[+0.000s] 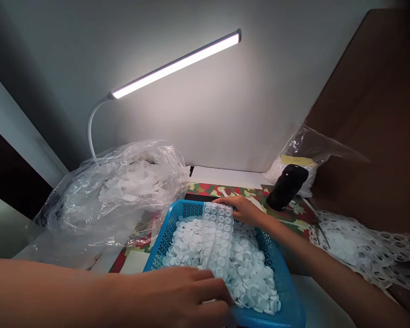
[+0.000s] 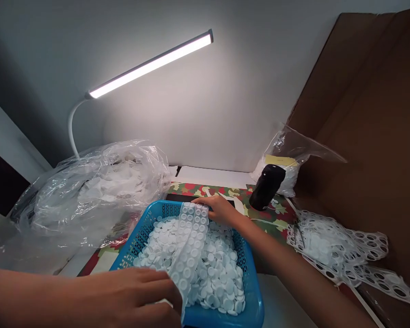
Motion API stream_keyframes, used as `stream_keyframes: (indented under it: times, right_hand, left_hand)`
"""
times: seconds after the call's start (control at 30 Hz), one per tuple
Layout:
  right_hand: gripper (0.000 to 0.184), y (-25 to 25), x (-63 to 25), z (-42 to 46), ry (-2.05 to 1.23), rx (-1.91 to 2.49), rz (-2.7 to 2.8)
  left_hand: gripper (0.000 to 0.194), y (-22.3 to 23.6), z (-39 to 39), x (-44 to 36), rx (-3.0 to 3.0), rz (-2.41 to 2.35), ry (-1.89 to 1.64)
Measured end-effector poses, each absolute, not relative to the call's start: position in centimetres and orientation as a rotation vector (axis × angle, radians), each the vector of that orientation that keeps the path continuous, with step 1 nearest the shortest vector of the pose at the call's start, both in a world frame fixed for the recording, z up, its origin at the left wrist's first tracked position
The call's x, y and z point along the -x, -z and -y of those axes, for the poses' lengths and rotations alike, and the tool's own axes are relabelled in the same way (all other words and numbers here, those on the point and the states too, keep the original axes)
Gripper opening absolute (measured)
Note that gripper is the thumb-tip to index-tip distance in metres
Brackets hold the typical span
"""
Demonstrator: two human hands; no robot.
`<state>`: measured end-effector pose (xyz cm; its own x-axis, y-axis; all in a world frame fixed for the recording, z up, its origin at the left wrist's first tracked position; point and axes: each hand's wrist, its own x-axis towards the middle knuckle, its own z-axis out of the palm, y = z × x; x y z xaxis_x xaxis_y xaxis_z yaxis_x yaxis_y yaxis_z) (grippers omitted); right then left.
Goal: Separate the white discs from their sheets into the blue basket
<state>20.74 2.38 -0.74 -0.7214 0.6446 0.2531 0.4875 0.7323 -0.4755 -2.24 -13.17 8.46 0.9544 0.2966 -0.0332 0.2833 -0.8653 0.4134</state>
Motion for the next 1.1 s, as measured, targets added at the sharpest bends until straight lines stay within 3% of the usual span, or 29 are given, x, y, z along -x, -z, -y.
stream_keyframes:
  times: [0.1,0.2,0.4,0.73,1.1]
  right_hand:
    - [0.041,0.7,-20.7,-2.3,-0.459,0.909,2.592]
    - [0.048,0.7,-20.7,-2.1,-0.396,0.959,2.654]
    - [0.048,0.6,-20.4,-1.9,-0.299,1.05,2.746]
    - [0.037,0.6,-19.9,-1.8,-0.196,1.148,2.823]
    - [0.024,0.0,-19.5,-1.3,-0.155,1.249,2.8]
  left_hand:
    - [0.053,-4.7,12.9,3.9,-3.057,-0.414,-0.115]
    - [0.057,-1.8,12.8,4.9,-3.142,-0.536,-0.216]
    - [0.025,-0.4,13.6,4.3,-3.1,-0.479,-0.685]
    - [0.013,0.7,14.4,3.8,-3.022,-0.497,-0.976]
    - [0.007,0.9,14.9,3.6,-3.038,-0.323,-0.77]
